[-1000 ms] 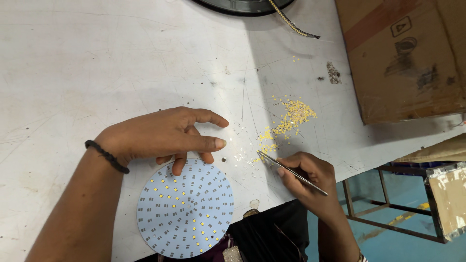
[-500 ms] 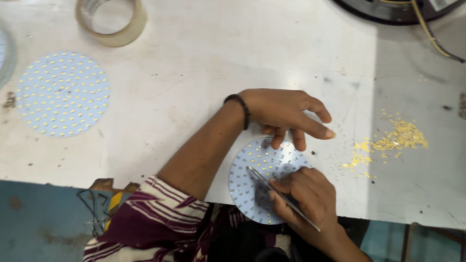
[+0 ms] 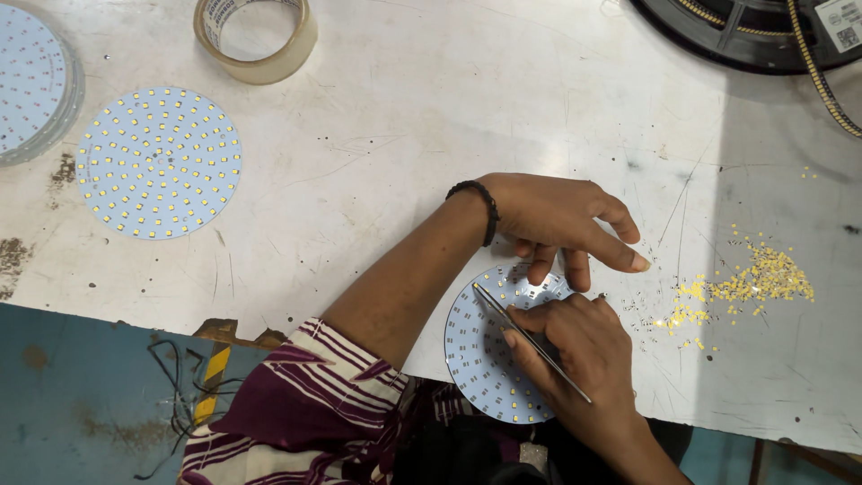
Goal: The person uses tweezers to pick up small yellow LED components from a pile on the table and places them one by one into designated spots on a circular LED board. The person repeats this process throughout the clip, gradually filling the board.
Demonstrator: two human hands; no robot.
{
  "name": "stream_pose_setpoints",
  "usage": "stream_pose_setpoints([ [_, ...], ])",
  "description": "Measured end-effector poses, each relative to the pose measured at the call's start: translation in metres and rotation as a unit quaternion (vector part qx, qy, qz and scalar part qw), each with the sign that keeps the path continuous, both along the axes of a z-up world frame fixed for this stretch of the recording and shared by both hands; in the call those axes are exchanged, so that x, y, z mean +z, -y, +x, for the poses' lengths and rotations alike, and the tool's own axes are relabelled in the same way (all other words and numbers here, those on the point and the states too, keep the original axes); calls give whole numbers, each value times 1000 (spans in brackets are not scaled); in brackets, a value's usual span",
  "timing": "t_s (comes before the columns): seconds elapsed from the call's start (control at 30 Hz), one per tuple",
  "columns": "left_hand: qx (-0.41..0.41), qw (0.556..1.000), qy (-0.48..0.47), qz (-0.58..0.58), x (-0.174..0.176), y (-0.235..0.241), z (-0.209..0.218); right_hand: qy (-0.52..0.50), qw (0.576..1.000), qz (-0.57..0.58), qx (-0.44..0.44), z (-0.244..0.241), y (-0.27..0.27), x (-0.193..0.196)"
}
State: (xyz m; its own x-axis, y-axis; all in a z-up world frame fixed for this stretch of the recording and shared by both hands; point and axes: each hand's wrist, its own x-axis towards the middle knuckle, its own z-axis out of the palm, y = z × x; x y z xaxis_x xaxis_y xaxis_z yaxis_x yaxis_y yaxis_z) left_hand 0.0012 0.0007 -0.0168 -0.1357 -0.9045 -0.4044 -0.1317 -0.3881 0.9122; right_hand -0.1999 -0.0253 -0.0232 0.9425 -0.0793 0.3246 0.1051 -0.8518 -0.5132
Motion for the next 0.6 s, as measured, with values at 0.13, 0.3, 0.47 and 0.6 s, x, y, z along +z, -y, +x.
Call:
stream_pose_setpoints([
  [0.13,2,1000,-1,2,0,0,-1,-7,1000,2,-3,1,0,-1],
  [0.3,13,1000,-25,4,2,-2,-1,14,1000,19,-19,-7,4,-5],
  [0.47,24,999,-16,38,10,-4,-1,25,967,168,-188,-55,41,-19],
  [0.6,18,998,4,58,11,1,-2,25,906,240,-347,-106,92,-33],
])
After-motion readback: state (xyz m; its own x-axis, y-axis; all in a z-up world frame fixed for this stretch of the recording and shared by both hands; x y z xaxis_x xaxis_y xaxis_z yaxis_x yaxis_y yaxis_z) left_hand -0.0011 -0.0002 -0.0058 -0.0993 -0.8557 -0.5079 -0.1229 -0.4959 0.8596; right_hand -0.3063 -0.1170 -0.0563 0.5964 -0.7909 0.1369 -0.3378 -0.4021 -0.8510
